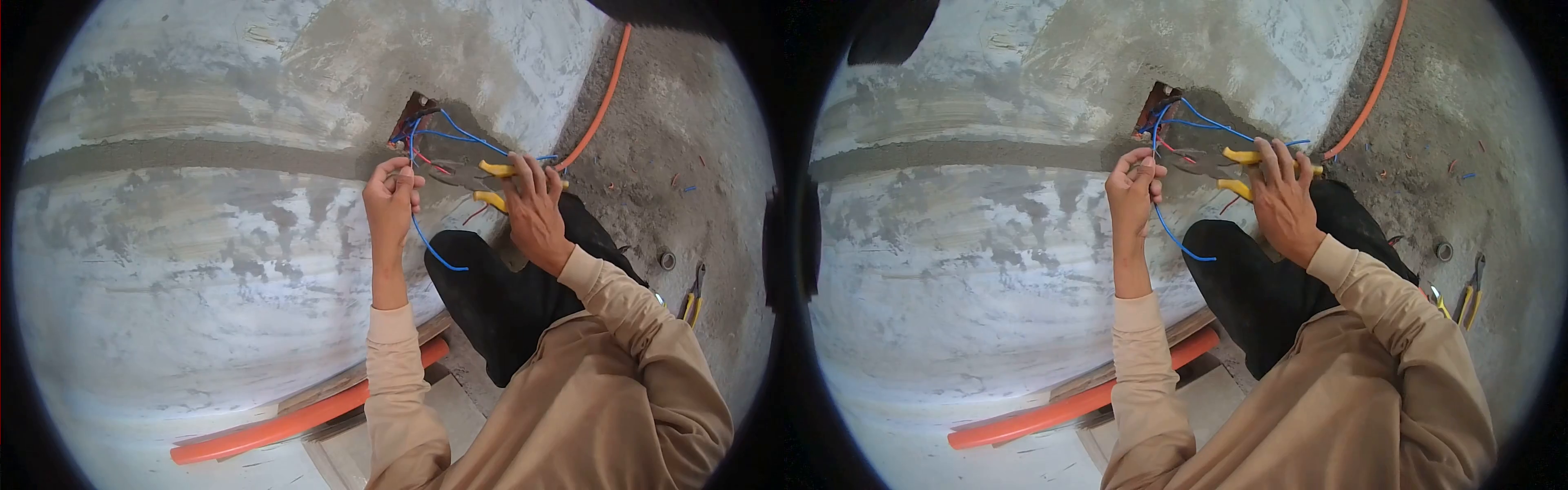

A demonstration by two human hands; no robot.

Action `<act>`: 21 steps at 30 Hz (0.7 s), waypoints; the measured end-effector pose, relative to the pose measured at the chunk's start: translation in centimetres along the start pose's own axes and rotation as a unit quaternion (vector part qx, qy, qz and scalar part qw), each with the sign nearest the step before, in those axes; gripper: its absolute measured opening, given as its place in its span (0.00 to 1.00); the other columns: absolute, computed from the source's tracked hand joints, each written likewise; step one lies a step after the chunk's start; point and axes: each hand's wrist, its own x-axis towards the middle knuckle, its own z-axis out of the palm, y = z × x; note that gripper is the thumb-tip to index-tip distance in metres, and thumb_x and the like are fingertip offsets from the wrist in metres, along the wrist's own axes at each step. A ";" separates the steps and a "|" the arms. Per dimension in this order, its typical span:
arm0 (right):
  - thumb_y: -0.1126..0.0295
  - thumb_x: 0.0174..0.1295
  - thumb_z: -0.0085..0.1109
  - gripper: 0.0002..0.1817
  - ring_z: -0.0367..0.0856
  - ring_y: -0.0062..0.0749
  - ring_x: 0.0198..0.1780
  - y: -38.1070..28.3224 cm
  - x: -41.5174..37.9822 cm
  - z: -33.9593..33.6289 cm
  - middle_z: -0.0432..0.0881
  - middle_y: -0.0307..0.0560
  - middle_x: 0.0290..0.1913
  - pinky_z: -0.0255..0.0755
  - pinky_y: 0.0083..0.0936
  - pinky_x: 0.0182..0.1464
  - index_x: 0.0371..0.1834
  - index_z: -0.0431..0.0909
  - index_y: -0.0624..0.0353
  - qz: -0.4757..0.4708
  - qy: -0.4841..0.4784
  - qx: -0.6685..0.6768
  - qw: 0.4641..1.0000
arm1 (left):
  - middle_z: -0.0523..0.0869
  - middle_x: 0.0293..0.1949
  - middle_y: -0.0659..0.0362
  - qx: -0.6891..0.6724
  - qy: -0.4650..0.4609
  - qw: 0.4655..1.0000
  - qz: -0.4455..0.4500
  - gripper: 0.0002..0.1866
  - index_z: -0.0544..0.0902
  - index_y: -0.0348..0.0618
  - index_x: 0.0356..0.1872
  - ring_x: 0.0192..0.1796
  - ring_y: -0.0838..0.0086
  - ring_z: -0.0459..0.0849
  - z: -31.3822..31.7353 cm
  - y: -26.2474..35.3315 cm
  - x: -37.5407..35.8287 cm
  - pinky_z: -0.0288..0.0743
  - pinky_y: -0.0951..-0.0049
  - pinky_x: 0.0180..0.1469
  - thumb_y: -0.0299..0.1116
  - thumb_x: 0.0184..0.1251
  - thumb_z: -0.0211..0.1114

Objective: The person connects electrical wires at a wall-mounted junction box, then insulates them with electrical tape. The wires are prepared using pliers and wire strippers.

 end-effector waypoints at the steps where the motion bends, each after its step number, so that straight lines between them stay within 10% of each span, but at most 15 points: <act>1: 0.73 0.59 0.55 0.17 0.58 0.45 0.72 0.2 0.4 0.0 0.61 0.52 0.69 0.48 0.50 0.70 0.51 0.78 0.64 -0.006 0.012 -0.025 1.000 | 0.85 0.28 0.57 0.013 -0.007 1.000 0.001 0.12 0.77 0.36 0.52 0.21 0.86 0.74 -0.2 -0.2 0.0 0.67 0.83 0.22 0.30 0.72 0.60; 21: 0.68 0.54 0.59 0.09 0.65 0.37 0.59 1.1 5.4 -1.0 0.67 0.47 0.56 0.59 0.40 0.60 0.35 0.81 0.60 -0.112 0.016 -0.067 0.991 | 0.83 0.29 0.57 0.011 -0.021 1.000 -0.003 0.19 0.73 0.36 0.61 0.21 0.86 0.69 -0.9 -0.5 0.4 0.63 0.83 0.21 0.31 0.72 0.61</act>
